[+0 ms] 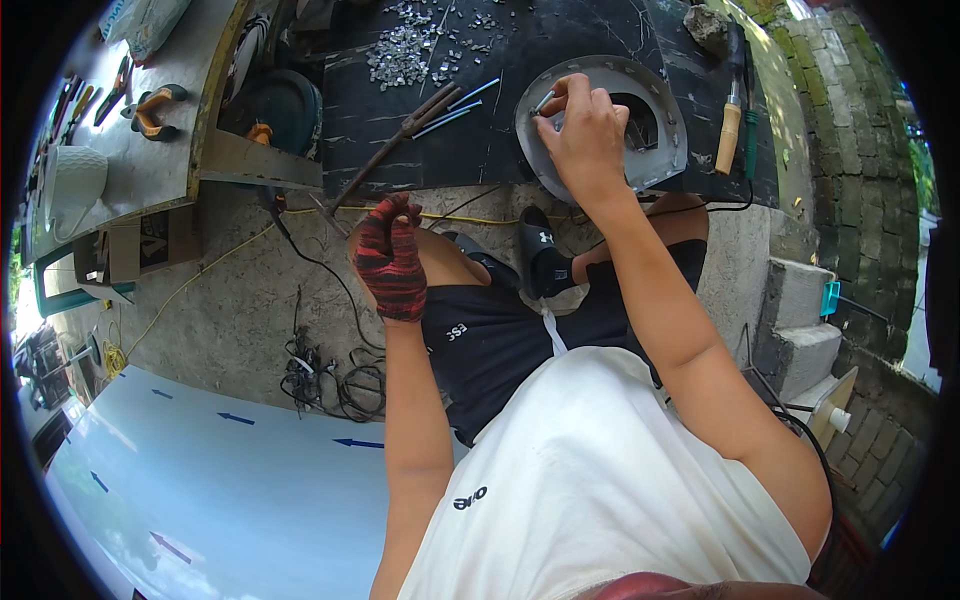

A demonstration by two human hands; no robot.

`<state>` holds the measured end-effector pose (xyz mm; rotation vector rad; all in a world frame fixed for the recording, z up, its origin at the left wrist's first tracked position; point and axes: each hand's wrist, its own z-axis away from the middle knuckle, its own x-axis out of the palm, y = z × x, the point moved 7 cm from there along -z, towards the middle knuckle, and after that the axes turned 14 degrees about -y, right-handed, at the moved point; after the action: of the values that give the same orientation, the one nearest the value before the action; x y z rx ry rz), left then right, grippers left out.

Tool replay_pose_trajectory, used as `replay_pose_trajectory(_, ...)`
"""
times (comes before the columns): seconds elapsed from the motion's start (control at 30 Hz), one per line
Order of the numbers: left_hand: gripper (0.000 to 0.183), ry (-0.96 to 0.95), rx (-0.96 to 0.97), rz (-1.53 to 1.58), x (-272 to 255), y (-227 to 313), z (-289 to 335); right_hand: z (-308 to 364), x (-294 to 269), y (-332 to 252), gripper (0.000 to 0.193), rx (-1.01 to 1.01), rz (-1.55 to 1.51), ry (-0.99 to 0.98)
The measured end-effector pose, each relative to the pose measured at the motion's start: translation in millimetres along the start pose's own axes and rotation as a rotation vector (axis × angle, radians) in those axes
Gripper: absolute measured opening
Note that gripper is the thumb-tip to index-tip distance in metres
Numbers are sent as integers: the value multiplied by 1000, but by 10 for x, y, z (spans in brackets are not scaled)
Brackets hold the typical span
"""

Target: Applying adhesive and attaching components to a large metal channel letter 'G'.

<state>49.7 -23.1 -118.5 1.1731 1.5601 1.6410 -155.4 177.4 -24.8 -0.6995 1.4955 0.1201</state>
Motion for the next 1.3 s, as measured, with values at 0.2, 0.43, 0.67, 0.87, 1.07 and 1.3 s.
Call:
replay_pose_trajectory(0.2,26,7,22,-15,5,27,-13,48,-477,203,35,-18,31,99)
replay_pose_trajectory(0.43,27,-59,-3,-103,4,28,43,235,-1436,1858,26,306,1,298)
replay_pose_trajectory(0.67,24,-140,-234,-65,685,-207,74,683,-1158,2674,41,413,158,161)
replay_pose_trajectory(0.87,39,-82,-570,321,1435,-565,113,562,-1025,2911,62,570,-30,132)
replay_pose_trajectory(1.07,42,-23,-577,515,1691,-519,57,483,-913,3024,52,604,-207,46)
replay_pose_trajectory(1.3,37,-63,-563,594,1757,-630,97,742,-1223,2894,40,477,-294,245)
